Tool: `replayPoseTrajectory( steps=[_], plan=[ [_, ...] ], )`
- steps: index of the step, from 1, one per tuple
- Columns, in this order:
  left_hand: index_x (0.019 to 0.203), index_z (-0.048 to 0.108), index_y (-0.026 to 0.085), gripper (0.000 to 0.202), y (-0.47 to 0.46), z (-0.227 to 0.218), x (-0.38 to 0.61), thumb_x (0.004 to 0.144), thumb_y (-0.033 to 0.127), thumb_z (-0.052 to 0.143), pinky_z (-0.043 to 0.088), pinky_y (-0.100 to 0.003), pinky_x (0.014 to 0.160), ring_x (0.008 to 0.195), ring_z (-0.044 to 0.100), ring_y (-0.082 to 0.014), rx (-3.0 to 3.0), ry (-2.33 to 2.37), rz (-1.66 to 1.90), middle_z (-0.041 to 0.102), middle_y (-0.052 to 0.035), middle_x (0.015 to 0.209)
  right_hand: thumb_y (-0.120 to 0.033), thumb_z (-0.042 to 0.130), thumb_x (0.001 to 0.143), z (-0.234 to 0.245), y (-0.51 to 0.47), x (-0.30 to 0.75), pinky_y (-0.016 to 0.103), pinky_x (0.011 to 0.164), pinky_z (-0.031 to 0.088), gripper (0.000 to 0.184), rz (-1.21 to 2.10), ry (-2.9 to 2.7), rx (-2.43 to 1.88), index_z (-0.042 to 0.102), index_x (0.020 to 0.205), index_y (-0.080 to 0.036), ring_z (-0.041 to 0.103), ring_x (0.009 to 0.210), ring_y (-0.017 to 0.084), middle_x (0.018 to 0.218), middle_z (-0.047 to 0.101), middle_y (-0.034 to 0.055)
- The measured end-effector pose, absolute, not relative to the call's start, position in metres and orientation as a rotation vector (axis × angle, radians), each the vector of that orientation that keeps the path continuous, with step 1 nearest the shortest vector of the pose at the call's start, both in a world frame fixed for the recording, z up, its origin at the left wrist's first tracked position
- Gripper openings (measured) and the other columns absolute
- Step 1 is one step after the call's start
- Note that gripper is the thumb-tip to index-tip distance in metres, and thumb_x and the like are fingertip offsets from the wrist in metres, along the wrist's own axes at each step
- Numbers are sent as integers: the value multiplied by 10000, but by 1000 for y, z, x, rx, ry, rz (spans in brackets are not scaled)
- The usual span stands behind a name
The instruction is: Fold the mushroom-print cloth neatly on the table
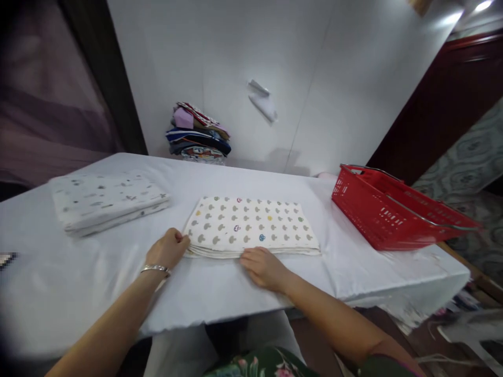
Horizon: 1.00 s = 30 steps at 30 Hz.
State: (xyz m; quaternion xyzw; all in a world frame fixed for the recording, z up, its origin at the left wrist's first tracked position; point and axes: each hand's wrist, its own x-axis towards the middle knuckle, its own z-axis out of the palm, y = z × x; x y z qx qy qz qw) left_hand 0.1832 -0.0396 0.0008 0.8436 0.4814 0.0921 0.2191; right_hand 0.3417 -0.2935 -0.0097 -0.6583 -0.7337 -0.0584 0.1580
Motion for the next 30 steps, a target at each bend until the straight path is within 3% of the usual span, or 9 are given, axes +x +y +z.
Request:
replayPoseTrajectory(
  steps=[3, 6, 10, 14, 18, 24, 30],
  plan=[
    [833, 488, 232, 201, -39, 2, 184, 779, 404, 400, 405, -317, 593, 751, 619, -276, 2350, 1340, 241, 648, -81, 774, -215, 437, 866, -12, -331, 384, 360, 920, 433, 285, -236, -1696, -2052, 618, 1084, -234, 555, 1077, 166, 1091, 652, 59],
    [809, 482, 234, 200, -37, 0, 185, 777, 414, 400, 404, -315, 589, 740, 615, -274, 2374, 1324, 237, 639, -73, 753, -247, 474, 814, -14, -368, 439, 328, 819, 479, 233, -198, -895, -2215, 676, 918, -194, 615, 910, 178, 989, 684, 64],
    [791, 476, 237, 209, -34, -3, 186, 776, 430, 399, 401, -314, 587, 726, 605, -270, 2388, 1312, 244, 625, -68, 735, -242, 525, 739, -10, -399, 496, 266, 650, 480, 247, -15, -295, -2250, 683, 887, -122, 613, 729, 161, 859, 692, 87],
    [775, 475, 239, 204, -31, -5, 186, 766, 432, 411, 398, -309, 584, 709, 596, -262, 2390, 1289, 266, 617, -61, 720, -269, 548, 730, -10, -399, 516, 224, 520, 431, 243, 64, -217, -2255, 686, 840, -101, 579, 583, 125, 745, 683, 77],
    [757, 463, 241, 200, -29, -7, 186, 767, 434, 412, 395, -302, 581, 697, 590, -249, 2381, 1266, 282, 613, -53, 713, -336, 578, 734, -14, -384, 525, 219, 499, 380, 255, 117, -232, -2295, 692, 756, -109, 549, 540, 119, 633, 656, 51],
    [744, 464, 238, 207, -27, -7, 184, 763, 440, 421, 378, -287, 550, 646, 573, -227, 2377, 1248, 291, 599, -37, 669, -382, 606, 722, -19, -364, 544, 237, 536, 360, 282, 82, -252, -2413, 679, 701, -111, 567, 602, 146, 668, 663, 76],
    [728, 453, 229, 215, -26, -6, 184, 771, 437, 417, 363, -279, 543, 617, 557, -206, 2382, 1209, 294, 590, -21, 649, -315, 591, 735, -26, -359, 549, 216, 578, 366, 201, -21, -239, -2498, 676, 793, -142, 590, 727, 154, 808, 681, 61]
  ],
)
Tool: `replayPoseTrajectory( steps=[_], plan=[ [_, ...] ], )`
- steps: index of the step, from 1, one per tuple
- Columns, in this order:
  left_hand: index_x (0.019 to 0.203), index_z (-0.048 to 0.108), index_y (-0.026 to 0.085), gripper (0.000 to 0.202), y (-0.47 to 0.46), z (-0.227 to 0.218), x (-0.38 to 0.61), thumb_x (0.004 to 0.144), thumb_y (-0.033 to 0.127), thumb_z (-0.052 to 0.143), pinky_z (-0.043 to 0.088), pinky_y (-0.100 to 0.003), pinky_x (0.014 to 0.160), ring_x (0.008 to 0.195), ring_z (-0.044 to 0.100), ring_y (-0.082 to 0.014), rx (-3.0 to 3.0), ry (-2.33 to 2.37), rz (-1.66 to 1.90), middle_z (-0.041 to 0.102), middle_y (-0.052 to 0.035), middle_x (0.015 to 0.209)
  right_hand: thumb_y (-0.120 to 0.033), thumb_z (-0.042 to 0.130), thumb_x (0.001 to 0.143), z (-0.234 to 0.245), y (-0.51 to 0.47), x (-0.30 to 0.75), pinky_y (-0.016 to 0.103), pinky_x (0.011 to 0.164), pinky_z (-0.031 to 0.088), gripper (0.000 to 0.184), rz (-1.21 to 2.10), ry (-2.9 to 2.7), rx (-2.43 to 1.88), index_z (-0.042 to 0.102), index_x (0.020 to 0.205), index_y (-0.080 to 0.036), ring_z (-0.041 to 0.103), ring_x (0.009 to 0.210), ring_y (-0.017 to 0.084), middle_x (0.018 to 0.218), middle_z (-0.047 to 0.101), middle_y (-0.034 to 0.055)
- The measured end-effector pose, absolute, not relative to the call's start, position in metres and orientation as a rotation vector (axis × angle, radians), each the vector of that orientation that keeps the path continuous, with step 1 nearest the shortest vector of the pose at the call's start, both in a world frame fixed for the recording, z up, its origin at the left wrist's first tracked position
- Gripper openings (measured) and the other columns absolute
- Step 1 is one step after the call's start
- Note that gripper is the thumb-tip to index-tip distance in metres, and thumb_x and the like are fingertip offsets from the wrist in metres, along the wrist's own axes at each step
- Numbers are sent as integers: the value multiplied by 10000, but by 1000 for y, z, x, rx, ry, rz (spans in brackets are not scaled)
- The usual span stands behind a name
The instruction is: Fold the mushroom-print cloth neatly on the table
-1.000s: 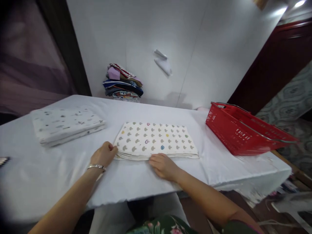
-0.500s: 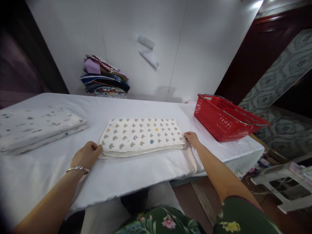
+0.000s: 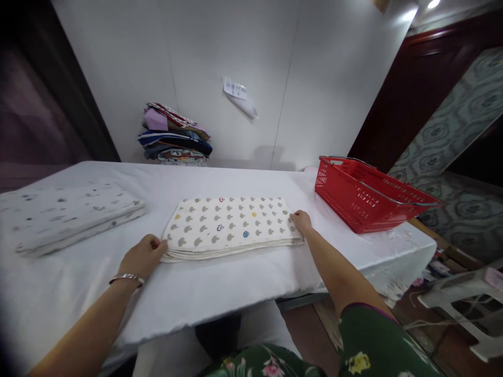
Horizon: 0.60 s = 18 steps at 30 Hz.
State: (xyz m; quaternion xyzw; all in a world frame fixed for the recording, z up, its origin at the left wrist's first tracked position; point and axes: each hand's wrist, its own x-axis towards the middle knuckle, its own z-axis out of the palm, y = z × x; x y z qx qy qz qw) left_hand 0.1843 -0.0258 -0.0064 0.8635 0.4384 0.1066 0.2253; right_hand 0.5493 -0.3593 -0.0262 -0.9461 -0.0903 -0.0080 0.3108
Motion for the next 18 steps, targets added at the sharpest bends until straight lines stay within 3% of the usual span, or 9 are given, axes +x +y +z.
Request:
replayPoseTrajectory(
  steps=[10, 18],
  plan=[
    [706, 455, 231, 235, -22, -11, 185, 764, 454, 411, 347, -272, 536, 596, 548, -192, 2373, 1196, 289, 581, -1, 607, -417, 593, 742, -23, -350, 562, 214, 540, 386, 283, 113, -228, -2542, 665, 746, -143, 602, 671, 158, 738, 675, 62],
    [705, 463, 235, 232, -21, -12, 183, 767, 453, 408, 356, -264, 544, 603, 547, -188, 2366, 1223, 280, 589, -5, 629, -463, 525, 809, -24, -319, 592, 245, 551, 445, 406, 216, -160, -2478, 651, 854, -80, 628, 667, 186, 776, 661, 119]
  ],
)
